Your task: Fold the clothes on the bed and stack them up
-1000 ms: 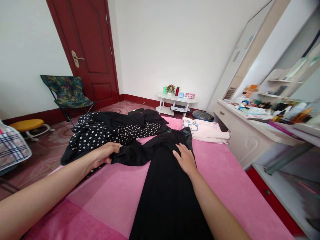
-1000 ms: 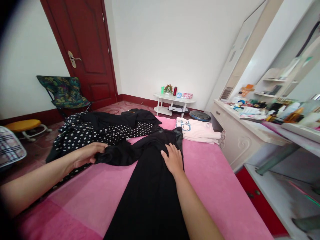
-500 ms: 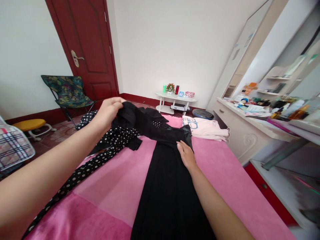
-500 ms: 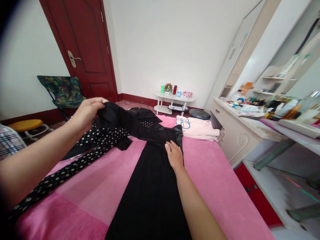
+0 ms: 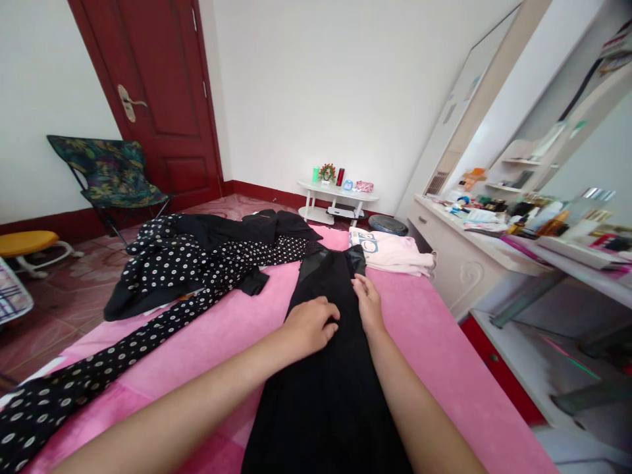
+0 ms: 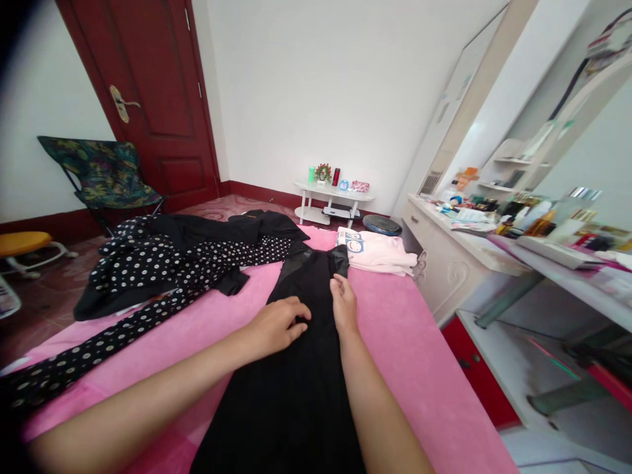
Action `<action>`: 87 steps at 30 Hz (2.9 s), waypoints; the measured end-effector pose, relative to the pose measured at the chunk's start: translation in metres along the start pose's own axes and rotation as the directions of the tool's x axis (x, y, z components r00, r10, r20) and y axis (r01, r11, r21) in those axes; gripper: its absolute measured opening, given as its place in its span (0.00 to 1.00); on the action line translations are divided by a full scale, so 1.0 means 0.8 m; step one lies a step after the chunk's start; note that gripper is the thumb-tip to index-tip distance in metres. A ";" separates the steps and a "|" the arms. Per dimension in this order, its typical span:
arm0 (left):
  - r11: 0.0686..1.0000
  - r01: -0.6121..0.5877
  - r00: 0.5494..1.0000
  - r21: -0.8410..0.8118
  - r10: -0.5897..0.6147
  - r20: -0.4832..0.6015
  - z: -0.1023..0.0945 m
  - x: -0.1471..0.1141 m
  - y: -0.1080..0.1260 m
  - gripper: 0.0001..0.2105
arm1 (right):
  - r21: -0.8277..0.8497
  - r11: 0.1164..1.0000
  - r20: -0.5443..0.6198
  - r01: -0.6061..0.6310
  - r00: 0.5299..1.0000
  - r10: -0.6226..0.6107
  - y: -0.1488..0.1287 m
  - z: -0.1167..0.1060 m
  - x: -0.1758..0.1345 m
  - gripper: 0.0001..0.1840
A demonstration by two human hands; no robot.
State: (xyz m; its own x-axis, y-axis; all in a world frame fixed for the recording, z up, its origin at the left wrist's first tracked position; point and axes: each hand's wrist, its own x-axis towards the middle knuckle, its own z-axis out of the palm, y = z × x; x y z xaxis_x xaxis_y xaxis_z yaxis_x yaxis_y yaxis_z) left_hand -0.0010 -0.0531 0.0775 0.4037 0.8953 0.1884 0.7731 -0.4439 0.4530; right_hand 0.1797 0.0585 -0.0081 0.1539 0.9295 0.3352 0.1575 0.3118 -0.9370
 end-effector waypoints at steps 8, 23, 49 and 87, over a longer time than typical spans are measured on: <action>0.932 0.224 0.910 -0.287 -0.305 -0.280 0.057 0.038 -0.070 0.17 | -0.226 0.974 0.094 0.022 0.996 -0.001 -0.005 0.001 -0.005 0.16; 0.891 0.083 0.868 -0.447 -0.285 -0.407 0.073 0.043 -0.089 0.03 | -0.529 0.843 0.063 0.098 0.995 -0.076 0.006 0.029 0.131 0.17; 0.952 -0.286 0.958 -0.113 0.280 -0.069 0.043 -0.010 -0.040 0.22 | -0.536 0.740 0.644 0.406 0.764 0.047 -0.064 -0.104 -0.108 0.29; 0.833 -0.484 0.855 -0.268 0.385 -0.348 -0.003 -0.118 0.073 0.26 | -0.245 0.967 0.084 0.067 0.995 -0.048 -0.253 -0.086 -0.233 0.03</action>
State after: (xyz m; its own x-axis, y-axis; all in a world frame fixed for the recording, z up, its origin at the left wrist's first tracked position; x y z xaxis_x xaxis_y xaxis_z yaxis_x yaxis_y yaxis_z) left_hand 0.0052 -0.1634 0.0880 0.4726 0.6078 0.6382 0.3174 -0.7929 0.5201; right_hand 0.1862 -0.1913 0.1261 0.0640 0.9267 0.3703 0.4013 0.3159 -0.8598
